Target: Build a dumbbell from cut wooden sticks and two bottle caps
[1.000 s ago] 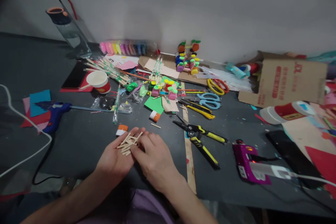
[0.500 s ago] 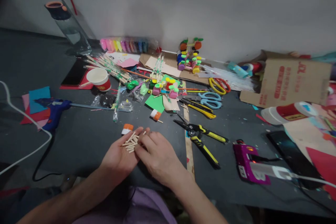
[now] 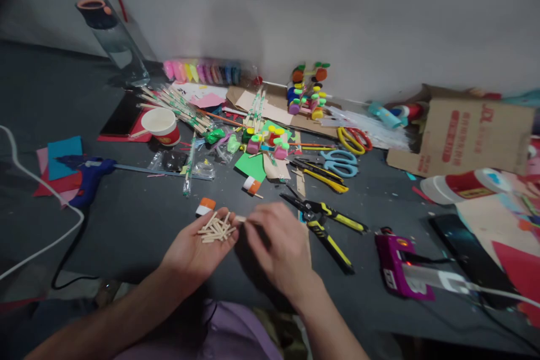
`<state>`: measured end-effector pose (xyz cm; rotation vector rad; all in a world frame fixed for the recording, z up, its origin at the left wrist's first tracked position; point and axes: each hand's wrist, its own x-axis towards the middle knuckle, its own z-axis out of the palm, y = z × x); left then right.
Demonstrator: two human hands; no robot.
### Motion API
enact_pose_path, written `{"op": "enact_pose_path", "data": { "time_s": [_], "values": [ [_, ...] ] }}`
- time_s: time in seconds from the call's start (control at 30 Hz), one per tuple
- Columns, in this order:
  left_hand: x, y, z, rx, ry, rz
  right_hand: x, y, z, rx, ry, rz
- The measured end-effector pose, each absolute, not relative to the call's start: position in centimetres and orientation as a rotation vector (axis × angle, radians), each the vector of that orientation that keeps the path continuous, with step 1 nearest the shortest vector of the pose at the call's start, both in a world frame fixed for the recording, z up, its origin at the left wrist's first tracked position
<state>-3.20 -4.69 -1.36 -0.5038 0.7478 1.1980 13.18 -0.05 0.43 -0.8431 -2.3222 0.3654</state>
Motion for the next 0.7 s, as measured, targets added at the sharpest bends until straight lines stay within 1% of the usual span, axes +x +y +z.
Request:
{"op": "enact_pose_path", "data": {
  "time_s": [0.1,0.23,0.33,0.53,0.7],
  "values": [
    [-3.5,-4.8,-0.8,-0.550,0.804,1.207,14.3,1.4,-0.9,-1.021,-2.399,0.316],
    [-3.7,-4.8,-0.5,-0.577,0.849,1.207,14.8,2.2,-2.7,-1.056,-2.552,0.333],
    [-3.7,-4.8,-0.6,-0.576,0.868,1.204,14.9,2.8,-3.4,-1.166,-2.541,0.275],
    [-3.8,-5.0,-0.8,-0.556,0.880,1.198,14.6,4.7,-4.3,-1.309,-2.583,0.189],
    [-3.9,-5.3,-1.1,-0.524,0.861,1.202,15.0,3.9,-3.4,-1.294,-2.631,0.220]
  ]
}}
